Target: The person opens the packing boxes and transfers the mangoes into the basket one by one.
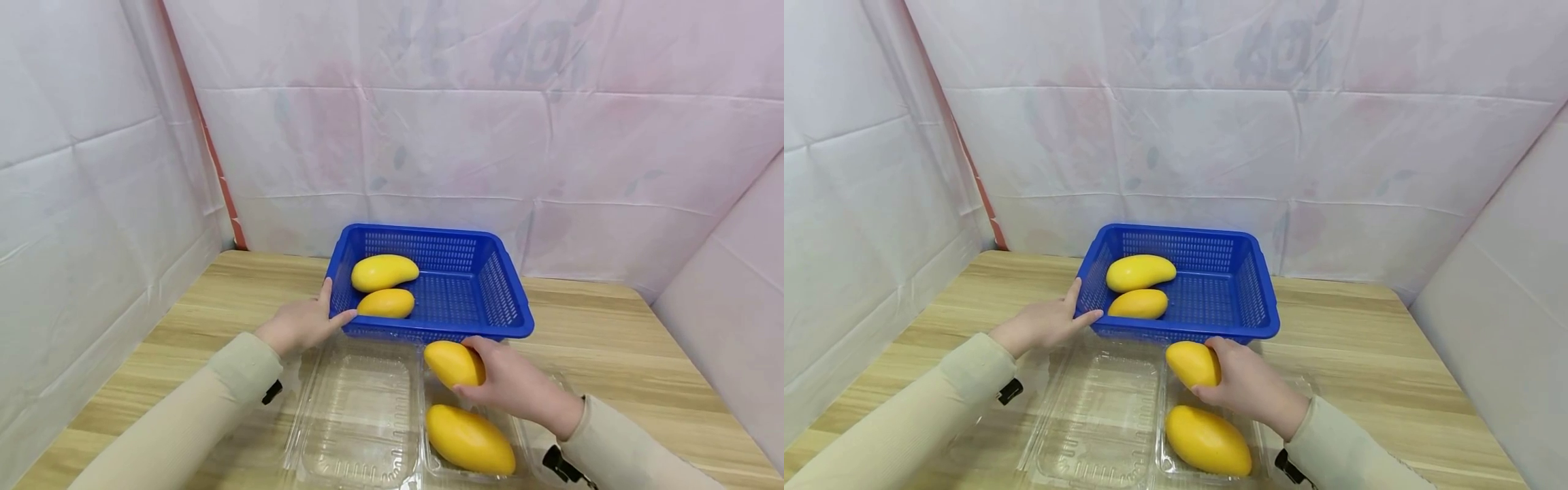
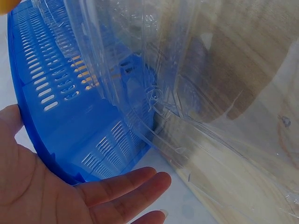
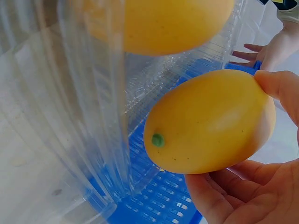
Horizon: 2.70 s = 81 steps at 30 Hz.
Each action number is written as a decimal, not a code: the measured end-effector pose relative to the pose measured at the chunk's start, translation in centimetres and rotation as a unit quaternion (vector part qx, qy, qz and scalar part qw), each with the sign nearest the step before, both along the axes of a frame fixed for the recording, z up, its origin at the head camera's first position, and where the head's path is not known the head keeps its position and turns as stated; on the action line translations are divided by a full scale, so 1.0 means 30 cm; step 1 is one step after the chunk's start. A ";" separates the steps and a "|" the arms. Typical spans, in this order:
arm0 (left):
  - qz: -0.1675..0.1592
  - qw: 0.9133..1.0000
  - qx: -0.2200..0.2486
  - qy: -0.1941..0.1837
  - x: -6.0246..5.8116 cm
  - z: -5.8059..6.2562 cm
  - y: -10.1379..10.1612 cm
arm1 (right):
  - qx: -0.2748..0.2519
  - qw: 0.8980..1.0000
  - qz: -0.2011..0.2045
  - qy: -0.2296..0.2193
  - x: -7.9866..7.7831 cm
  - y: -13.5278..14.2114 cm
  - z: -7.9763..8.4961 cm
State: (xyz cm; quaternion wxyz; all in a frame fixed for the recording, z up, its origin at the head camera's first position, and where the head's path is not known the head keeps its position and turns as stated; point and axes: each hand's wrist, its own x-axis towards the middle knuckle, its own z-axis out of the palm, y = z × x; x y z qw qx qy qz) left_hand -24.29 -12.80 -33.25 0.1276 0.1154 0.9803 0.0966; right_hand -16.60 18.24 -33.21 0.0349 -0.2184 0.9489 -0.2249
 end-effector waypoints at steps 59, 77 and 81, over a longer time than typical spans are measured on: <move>0.007 1.000 0.009 -0.024 0.007 0.008 0.006 | 0.023 0.995 -0.026 0.094 -0.069 0.051 0.179; 0.014 1.000 0.002 -0.026 -0.001 -0.010 0.005 | 0.063 0.993 -0.028 0.096 -0.173 0.045 0.190; 0.011 1.000 0.002 -0.023 0.003 -0.012 0.003 | 0.065 0.993 -0.029 0.092 -0.199 0.045 0.188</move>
